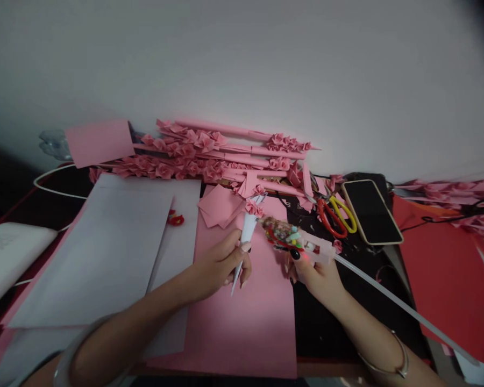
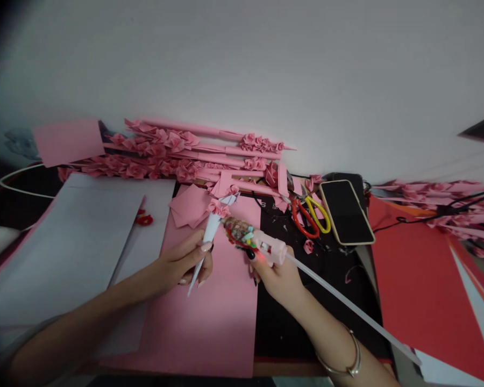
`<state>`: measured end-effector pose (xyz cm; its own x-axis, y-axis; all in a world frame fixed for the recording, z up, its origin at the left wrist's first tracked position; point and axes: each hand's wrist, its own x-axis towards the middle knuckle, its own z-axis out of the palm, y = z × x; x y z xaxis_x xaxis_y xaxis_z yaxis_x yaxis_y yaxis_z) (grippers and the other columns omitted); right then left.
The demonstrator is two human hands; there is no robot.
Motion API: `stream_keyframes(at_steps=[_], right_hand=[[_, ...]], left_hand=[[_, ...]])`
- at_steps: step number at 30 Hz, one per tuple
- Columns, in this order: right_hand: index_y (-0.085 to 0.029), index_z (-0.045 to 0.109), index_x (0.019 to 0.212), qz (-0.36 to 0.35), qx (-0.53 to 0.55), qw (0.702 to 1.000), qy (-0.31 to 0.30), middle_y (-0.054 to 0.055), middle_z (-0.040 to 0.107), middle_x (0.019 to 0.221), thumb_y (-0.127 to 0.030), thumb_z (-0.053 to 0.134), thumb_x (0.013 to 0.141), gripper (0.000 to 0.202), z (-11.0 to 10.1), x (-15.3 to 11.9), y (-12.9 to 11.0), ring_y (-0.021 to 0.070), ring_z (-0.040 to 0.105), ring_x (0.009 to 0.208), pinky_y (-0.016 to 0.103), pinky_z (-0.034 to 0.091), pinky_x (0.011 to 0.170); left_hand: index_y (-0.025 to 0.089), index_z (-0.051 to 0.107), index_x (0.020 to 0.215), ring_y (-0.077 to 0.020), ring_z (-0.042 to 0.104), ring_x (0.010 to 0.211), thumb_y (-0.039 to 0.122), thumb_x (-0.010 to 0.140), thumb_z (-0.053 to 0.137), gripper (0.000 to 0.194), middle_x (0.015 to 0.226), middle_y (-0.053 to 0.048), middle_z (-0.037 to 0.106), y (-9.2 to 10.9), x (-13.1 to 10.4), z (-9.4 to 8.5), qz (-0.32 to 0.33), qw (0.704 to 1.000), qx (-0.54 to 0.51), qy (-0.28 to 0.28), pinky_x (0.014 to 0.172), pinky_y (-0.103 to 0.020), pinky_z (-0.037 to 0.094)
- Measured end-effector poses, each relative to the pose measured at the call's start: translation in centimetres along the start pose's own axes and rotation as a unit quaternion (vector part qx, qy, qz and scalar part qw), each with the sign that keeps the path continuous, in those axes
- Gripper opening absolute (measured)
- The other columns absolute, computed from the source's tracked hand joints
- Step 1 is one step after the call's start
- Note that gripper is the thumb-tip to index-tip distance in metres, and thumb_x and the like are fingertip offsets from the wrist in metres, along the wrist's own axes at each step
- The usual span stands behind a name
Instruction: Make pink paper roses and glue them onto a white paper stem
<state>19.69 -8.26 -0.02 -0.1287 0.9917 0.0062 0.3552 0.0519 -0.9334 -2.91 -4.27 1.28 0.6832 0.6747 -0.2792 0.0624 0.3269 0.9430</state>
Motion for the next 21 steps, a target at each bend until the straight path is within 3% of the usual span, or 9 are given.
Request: stream_keyframes(at_steps=[21], right_hand=[[-0.017, 0.056, 0.067, -0.001, -0.001, 1.0, -0.001, 0.001, 0.055, 0.053, -0.042, 0.047, 0.09, 0.035, -0.09, -0.05, -0.06, 0.0121, 0.052, 0.042, 0.023, 0.042, 0.038]], left_hand=[[0.023, 0.027, 0.077, -0.0055, 0.027, 0.038, 0.038, 0.096, 0.032, 0.025, 0.057, 0.006, 0.053, 0.14, 0.06, -0.08, -0.001, 1.0, 0.002, -0.006, 0.037, -0.019, 0.022]])
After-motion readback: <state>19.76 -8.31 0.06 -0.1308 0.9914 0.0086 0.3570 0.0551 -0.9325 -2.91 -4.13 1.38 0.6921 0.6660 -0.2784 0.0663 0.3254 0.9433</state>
